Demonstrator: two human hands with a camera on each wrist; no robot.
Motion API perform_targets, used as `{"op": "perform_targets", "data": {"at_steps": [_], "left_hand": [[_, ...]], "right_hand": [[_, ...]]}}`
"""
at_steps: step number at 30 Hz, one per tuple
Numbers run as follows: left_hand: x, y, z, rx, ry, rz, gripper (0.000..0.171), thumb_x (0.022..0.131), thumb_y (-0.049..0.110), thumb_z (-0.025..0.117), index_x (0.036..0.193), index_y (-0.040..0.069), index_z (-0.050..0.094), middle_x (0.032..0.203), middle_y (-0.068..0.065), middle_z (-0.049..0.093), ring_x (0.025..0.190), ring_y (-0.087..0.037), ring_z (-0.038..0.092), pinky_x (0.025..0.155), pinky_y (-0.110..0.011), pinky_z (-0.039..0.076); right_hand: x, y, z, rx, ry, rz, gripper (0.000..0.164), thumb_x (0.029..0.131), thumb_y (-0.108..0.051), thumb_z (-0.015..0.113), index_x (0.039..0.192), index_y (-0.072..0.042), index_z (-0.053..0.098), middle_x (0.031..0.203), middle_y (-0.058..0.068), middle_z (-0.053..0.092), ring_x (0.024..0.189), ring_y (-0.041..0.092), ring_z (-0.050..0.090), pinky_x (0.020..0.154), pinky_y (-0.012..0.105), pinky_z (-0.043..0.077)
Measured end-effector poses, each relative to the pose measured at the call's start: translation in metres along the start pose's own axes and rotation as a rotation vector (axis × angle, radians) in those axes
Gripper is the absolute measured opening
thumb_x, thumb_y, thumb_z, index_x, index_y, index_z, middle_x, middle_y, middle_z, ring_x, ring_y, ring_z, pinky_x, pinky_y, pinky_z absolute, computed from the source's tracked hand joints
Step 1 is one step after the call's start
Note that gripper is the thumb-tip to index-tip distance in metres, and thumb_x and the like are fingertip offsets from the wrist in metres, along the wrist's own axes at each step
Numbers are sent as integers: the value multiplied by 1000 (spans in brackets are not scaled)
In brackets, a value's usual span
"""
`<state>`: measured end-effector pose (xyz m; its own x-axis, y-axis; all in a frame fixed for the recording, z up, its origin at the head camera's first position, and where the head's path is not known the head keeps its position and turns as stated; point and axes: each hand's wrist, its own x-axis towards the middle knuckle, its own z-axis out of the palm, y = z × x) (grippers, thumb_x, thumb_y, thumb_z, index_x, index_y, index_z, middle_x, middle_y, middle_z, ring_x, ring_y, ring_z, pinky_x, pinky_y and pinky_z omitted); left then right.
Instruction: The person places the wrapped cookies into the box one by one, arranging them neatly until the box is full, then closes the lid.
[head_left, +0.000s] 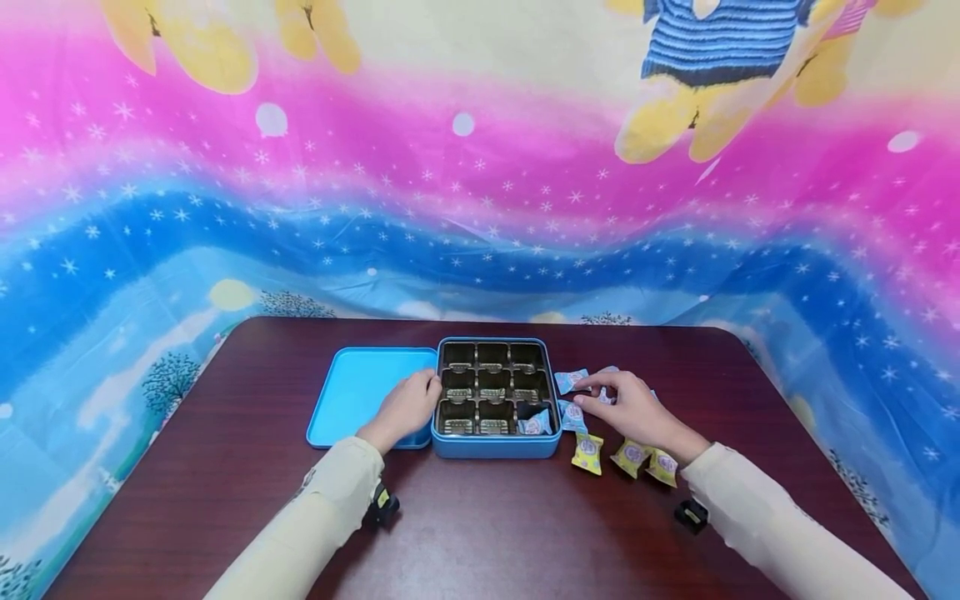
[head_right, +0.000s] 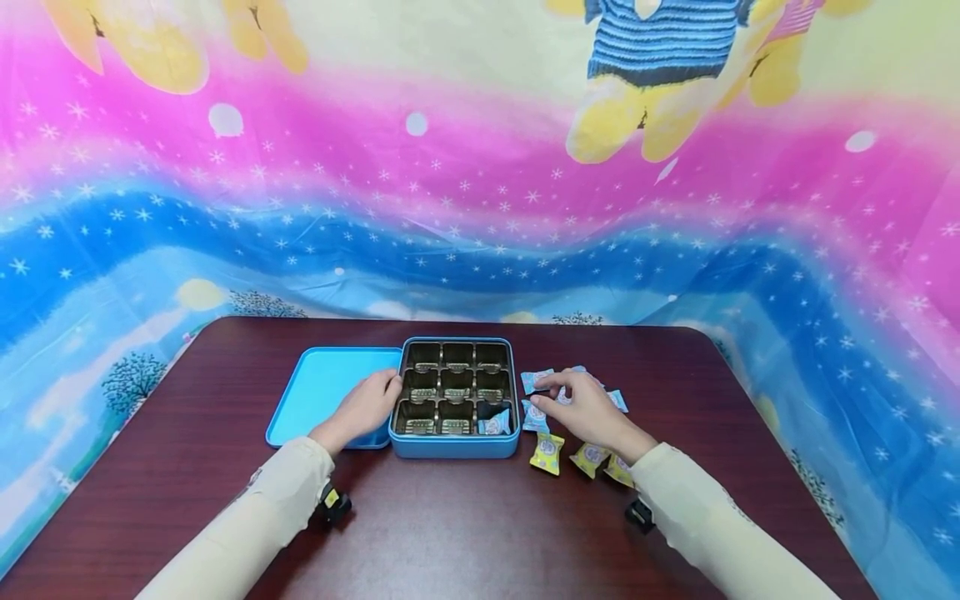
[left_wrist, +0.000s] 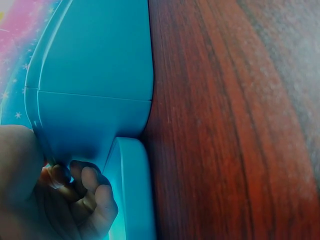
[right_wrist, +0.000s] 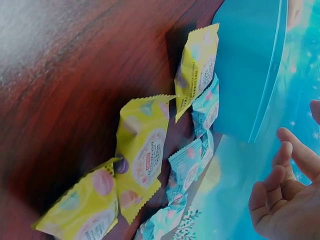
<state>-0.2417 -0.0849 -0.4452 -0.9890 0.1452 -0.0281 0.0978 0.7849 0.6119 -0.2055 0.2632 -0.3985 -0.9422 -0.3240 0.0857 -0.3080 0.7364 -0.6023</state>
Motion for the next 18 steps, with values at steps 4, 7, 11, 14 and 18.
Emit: {"op": "perform_targets", "data": {"at_steps": [4,7,11,14,18], "left_hand": [[0,1,0,-4,-2,-9,33,109,28,36,85,14,54,72,-5,49,62,-20,47,59,-33,38],[0,1,0,-14,-7,-15,33,109,29,36,85,14,54,72,-5,49,61,-20,47,59,-33,38],[0,1,1,-13,-5,-11,33,109,28,36,84,13,53,72,-5,49,62,-21,47,59,-33,38],[0,1,1,-10,-3,-10,33,109,28,36,84,13,53,73,-5,49,62,-21,47,59,-33,38],[0,0,0,-14,0,-8,32,108,28,37,87,14,55,73,-5,50,64,-20,48,61,-33,39]], "right_hand": [[-1,3,-1,2,-4,1,30,97,-28,68,119,-9,73,91,2,61,70,19,46,57,29,37],[0,7,0,11,-6,11,30,97,-27,68,120,-9,73,91,3,61,67,22,47,56,28,38],[-1,12,0,12,-8,11,32,98,-28,67,121,-7,72,89,4,60,61,21,46,53,28,38],[0,15,2,4,-2,20,34,97,-29,68,120,-5,72,88,4,59,59,19,45,52,28,38],[0,18,6,-19,11,62,34,96,-31,69,116,-5,72,89,4,59,59,14,44,53,28,38]]}}
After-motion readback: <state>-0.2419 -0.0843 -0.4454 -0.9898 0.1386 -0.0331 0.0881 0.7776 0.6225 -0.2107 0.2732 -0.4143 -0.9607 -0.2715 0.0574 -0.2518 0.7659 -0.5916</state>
